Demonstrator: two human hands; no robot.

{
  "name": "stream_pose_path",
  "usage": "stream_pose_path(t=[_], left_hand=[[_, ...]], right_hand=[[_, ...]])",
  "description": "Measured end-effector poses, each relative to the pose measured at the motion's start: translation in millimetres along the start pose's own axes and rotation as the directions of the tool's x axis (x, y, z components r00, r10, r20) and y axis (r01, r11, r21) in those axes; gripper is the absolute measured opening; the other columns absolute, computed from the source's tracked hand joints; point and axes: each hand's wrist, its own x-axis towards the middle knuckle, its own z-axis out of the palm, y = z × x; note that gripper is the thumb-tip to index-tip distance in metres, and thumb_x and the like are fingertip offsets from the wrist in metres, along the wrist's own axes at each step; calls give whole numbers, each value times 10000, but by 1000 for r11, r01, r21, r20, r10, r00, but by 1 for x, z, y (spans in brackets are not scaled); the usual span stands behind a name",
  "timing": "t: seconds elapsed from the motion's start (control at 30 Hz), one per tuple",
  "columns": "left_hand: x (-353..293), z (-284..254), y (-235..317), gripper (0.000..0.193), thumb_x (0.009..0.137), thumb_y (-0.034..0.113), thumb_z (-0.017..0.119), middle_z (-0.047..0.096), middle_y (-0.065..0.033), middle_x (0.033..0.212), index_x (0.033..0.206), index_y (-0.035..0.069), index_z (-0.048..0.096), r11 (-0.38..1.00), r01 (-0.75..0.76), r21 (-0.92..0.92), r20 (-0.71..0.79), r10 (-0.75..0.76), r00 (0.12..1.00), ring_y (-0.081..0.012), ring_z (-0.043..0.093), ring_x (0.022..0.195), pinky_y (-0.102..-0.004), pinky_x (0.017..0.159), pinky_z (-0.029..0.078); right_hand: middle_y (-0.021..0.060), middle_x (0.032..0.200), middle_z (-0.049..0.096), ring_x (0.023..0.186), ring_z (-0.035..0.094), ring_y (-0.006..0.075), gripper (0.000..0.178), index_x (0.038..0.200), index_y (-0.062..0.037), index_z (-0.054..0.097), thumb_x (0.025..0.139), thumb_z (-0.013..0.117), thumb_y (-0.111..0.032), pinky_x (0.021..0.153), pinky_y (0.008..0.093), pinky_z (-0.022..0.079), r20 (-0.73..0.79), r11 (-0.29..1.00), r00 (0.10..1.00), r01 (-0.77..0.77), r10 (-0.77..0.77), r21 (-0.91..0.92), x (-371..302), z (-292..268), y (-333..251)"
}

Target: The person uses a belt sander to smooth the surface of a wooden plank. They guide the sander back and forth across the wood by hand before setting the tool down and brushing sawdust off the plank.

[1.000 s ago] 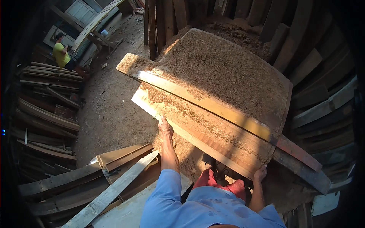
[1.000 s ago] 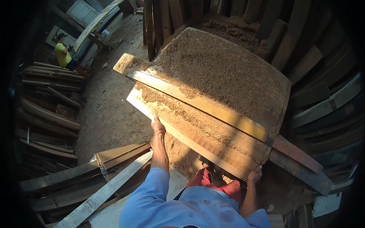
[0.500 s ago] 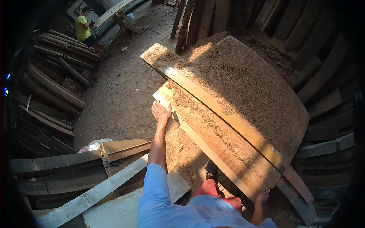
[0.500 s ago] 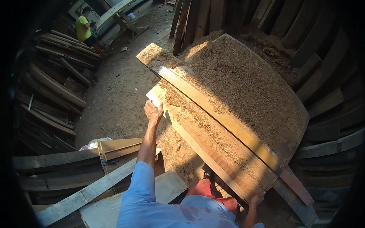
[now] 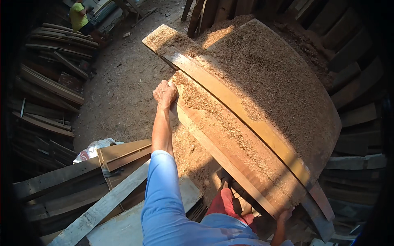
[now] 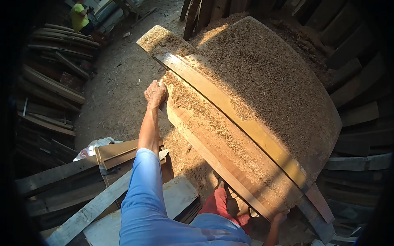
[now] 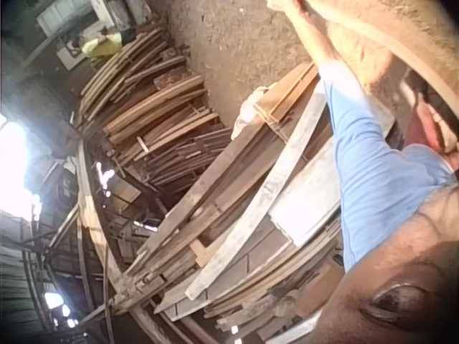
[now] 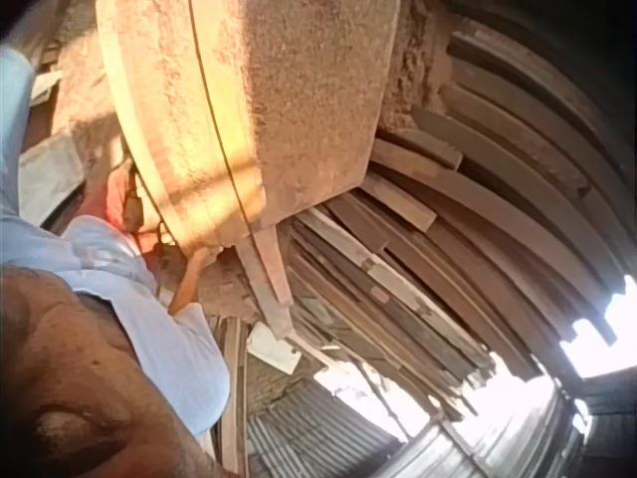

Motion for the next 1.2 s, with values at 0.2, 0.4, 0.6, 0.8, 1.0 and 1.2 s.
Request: stream_pose_path(t=[0.2,0.4,0.6,0.8,1.0,1.2], left_hand=[[-16,-12,-13,391,996,400,501,715,-241,1079,1070,37,626,999,-15,-33,39,16,999,-425,679,1054,-544,913,476],[-20,-7,-14,380,989,379,494,719,-237,1080,1073,34,631,1000,5,-27,15,-4,1000,-423,684,1043,-549,913,481],[-36,-4,-14,384,986,377,487,718,-233,1081,1071,31,631,1000,25,-18,-6,-25,1000,-418,686,1032,-555,907,481],[-40,-11,-31,382,978,382,494,720,-241,1020,1044,27,621,999,-15,-28,-28,14,1000,-433,695,975,-555,863,505],[-80,-13,-23,312,958,338,520,708,-259,926,948,35,593,997,-20,-74,-66,15,998,-457,694,875,-582,796,528],[-162,-9,-51,286,964,324,553,677,-255,869,947,40,586,990,-5,-141,-133,-14,991,-470,670,844,-570,754,522]], right_hand=[[256,1329,657,1171,632,361,811,1396,128,574,1104,337,-591,1028,444,480,27,989,999,-34,31,146,27,-9,3],[256,1220,712,1041,683,363,815,1309,139,630,1104,350,-599,897,461,543,-128,1000,992,-9,12,23,23,-2,-3],[202,1207,689,1061,641,310,776,1305,124,631,1101,379,-580,979,433,495,-13,948,998,-58,66,314,47,-6,5],[172,1146,689,996,626,292,779,1282,123,634,1098,379,-590,925,426,495,9,982,999,31,-33,186,54,-13,-2],[255,1147,725,1000,654,344,896,1248,119,674,1050,382,-705,899,474,497,-92,999,995,36,-35,16,63,-39,11],[275,1112,728,967,664,378,911,1238,112,683,1039,388,-726,904,494,503,-132,997,990,39,-48,-72,101,-83,74]])
